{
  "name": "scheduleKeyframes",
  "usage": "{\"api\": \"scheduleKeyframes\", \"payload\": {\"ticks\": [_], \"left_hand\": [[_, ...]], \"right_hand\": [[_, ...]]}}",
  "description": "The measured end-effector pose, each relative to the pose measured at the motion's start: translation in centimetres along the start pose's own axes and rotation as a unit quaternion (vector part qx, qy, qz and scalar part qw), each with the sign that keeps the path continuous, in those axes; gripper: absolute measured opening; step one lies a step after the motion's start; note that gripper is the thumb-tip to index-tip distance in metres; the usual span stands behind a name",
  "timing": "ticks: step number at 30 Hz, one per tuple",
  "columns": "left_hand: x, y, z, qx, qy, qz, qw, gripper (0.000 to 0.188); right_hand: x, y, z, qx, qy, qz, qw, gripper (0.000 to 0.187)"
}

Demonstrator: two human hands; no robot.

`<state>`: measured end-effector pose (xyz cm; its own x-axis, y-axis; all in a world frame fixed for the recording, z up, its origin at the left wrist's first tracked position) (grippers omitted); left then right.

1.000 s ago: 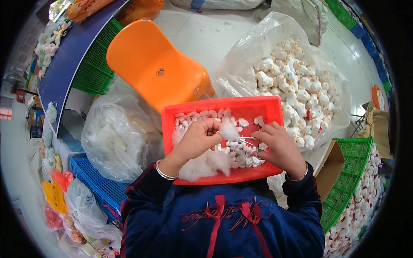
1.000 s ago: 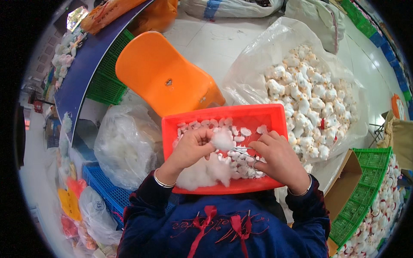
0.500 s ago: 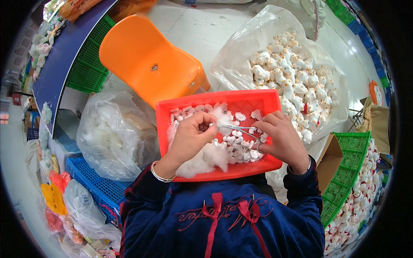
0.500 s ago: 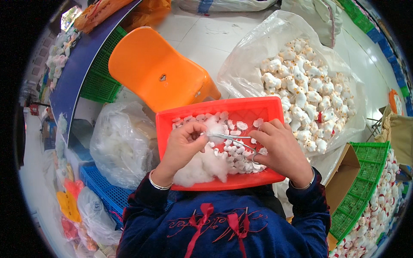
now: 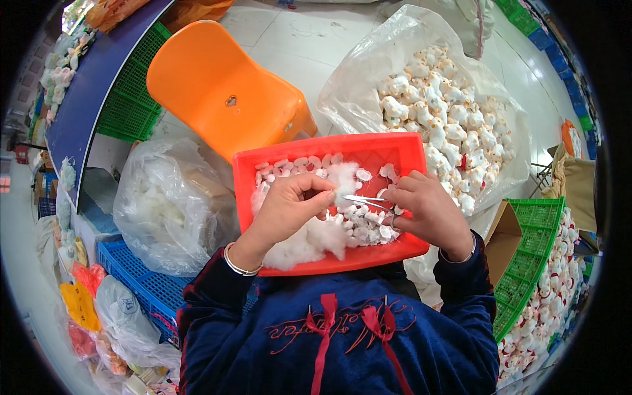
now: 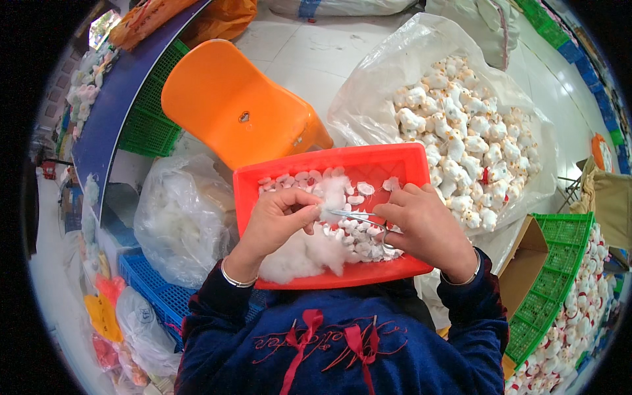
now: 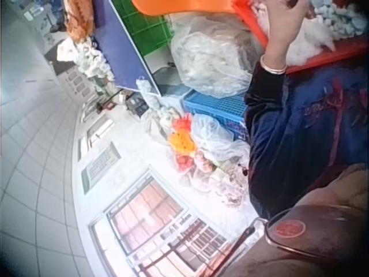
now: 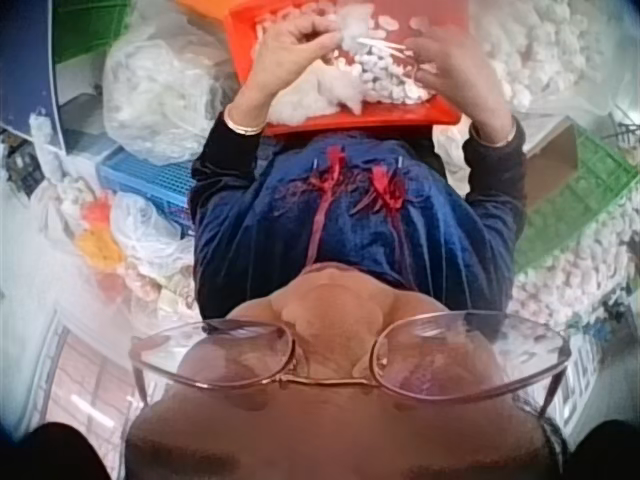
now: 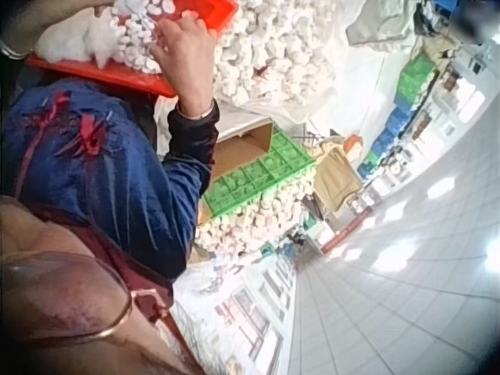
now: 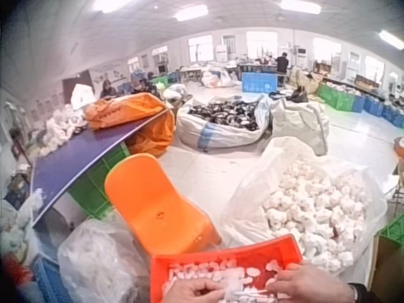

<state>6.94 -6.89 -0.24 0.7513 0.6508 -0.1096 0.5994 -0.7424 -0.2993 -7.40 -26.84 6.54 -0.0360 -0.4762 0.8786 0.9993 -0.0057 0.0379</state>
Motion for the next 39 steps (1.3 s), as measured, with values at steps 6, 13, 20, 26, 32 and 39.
{"api": "scheduleKeyframes", "payload": {"ticks": [6, 13, 20, 26, 32, 39], "left_hand": [[-0.2, 0.1, 1.1, 0.039, -0.055, 0.008, 0.998, 0.006], [0.1, 0.2, 1.2, 0.102, -0.246, 0.031, 0.963, 0.005], [0.1, -0.3, 0.7, 0.065, -0.185, -0.008, 0.981, 0.008], [-0.4, -0.2, 0.7, 0.031, -0.114, -0.004, 0.993, 0.013], [-0.2, -0.2, 0.6, 0.028, -0.111, -0.017, 0.993, 0.010], [0.3, -0.4, 0.9, 0.094, -0.293, 0.000, 0.951, 0.012]], "right_hand": [[-0.9, -0.4, 0.2, 0.003, -0.013, 0.010, 1.000, 0.047], [2.1, -0.1, 1.2, 0.005, -0.021, -0.082, 0.996, 0.062], [1.8, -0.4, 0.7, -0.019, -0.069, -0.001, 0.997, 0.038], [1.2, -0.1, 1.5, 0.006, -0.073, 0.014, 0.997, 0.033], [0.7, -0.6, 1.3, -0.001, -0.051, -0.002, 0.999, 0.045], [1.5, -0.8, 1.5, -0.002, -0.050, -0.090, 0.995, 0.054]]}}
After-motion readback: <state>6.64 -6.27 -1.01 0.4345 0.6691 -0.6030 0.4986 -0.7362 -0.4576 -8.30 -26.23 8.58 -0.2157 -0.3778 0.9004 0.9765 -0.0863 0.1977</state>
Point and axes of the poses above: each hand's wrist, its own y-axis towards the middle knuckle, its own x-axis out of the back of the hand, z = x × y, the point moved 4 cm from there along y, towards the middle knuckle, and after that the axes turned 7 degrees about -z, right-handed, at the moved point
